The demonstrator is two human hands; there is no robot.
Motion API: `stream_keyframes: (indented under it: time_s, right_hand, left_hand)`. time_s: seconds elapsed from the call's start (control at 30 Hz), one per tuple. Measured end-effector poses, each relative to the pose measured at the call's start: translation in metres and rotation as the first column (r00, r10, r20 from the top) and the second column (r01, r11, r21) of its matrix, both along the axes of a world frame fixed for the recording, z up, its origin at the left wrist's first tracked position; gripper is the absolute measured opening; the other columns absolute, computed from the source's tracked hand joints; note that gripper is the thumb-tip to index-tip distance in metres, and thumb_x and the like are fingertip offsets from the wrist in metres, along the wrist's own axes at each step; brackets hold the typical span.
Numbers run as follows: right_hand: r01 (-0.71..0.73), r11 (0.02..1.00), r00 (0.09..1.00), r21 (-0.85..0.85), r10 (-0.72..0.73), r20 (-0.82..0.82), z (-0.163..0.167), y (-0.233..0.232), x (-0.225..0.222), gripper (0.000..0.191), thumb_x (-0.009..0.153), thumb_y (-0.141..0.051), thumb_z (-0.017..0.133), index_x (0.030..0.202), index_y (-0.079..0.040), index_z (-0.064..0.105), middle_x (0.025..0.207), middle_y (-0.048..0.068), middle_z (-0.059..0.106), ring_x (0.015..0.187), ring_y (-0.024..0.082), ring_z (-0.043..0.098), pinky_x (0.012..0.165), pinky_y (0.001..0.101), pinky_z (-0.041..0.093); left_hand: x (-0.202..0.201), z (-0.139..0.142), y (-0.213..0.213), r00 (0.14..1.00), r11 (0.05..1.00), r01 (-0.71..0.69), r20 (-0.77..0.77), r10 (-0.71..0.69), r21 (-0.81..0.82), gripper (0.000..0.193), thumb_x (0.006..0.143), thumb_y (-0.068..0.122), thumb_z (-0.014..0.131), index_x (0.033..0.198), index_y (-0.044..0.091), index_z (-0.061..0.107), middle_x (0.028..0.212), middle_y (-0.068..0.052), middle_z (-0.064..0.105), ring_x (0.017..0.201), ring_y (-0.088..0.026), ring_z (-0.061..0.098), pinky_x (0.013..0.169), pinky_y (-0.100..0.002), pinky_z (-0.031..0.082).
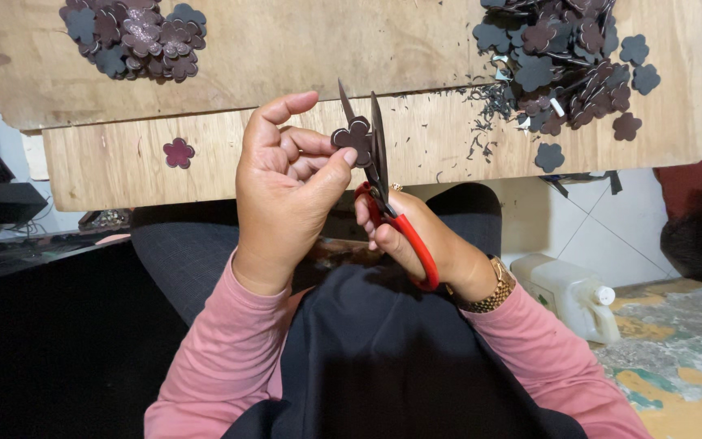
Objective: The person sits at a wooden workbench and trims the edges of small flower-shaped dark pieces with red-handled scissors, one piece at a time, rotating each piece in hand to cut cleanly around the petals, then sets the trimmed piece on a pile and picks up the next untrimmed piece.
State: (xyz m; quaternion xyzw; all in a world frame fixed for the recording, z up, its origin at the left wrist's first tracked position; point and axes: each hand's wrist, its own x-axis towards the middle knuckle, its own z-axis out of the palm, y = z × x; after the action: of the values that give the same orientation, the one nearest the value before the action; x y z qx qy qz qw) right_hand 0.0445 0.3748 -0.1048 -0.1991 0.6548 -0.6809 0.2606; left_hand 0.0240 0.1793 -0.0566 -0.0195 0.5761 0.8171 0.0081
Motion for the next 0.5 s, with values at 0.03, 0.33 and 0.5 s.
stream_keyframes:
  time_s: [0.03, 0.33, 0.5]
  right_hand:
    - [0.001, 1.000, 1.000, 0.002, -0.001, 0.007, 0.0003, -0.0002, -0.0001, 0.077, 0.095, -0.076, 0.052, 0.116, -0.002, 0.053, 0.100, 0.001, 0.053, 0.081, 0.009, 0.054, 0.073, 0.0236, 0.051]
    - [-0.012, 0.999, 1.000, 0.033, 0.012, -0.006, 0.0038, 0.0016, -0.0011, 0.077, 0.093, -0.080, 0.049, 0.106, -0.004, 0.054, 0.092, 0.000, 0.052, 0.077, 0.008, 0.053, 0.069, 0.0236, 0.049]
    - [-0.020, 0.999, 1.000, 0.026, 0.021, -0.011, 0.0062, 0.0022, -0.0016, 0.075, 0.093, -0.080, 0.049, 0.103, -0.006, 0.054, 0.088, -0.002, 0.051, 0.074, 0.007, 0.050, 0.067, 0.0228, 0.046]
  left_hand:
    - [-0.0003, -0.0001, -0.0001, 1.000, 1.000, 0.002, 0.001, -0.002, 0.000, 0.057, 0.094, -0.009, 0.072, 0.143, -0.002, 0.043, 0.099, -0.008, 0.065, 0.086, -0.009, 0.067, 0.077, -0.021, 0.058]
    - [-0.0006, 0.0023, -0.0043, 1.000, 1.000, 0.006, 0.030, -0.006, 0.003, 0.059, 0.093, -0.010, 0.071, 0.144, -0.001, 0.042, 0.099, -0.008, 0.066, 0.084, -0.008, 0.067, 0.076, -0.020, 0.057]
    - [-0.0013, 0.0042, -0.0062, 0.999, 1.000, 0.015, 0.032, -0.014, -0.019, 0.061, 0.093, -0.009, 0.072, 0.145, -0.001, 0.041, 0.098, -0.008, 0.065, 0.085, -0.008, 0.067, 0.076, -0.020, 0.057]
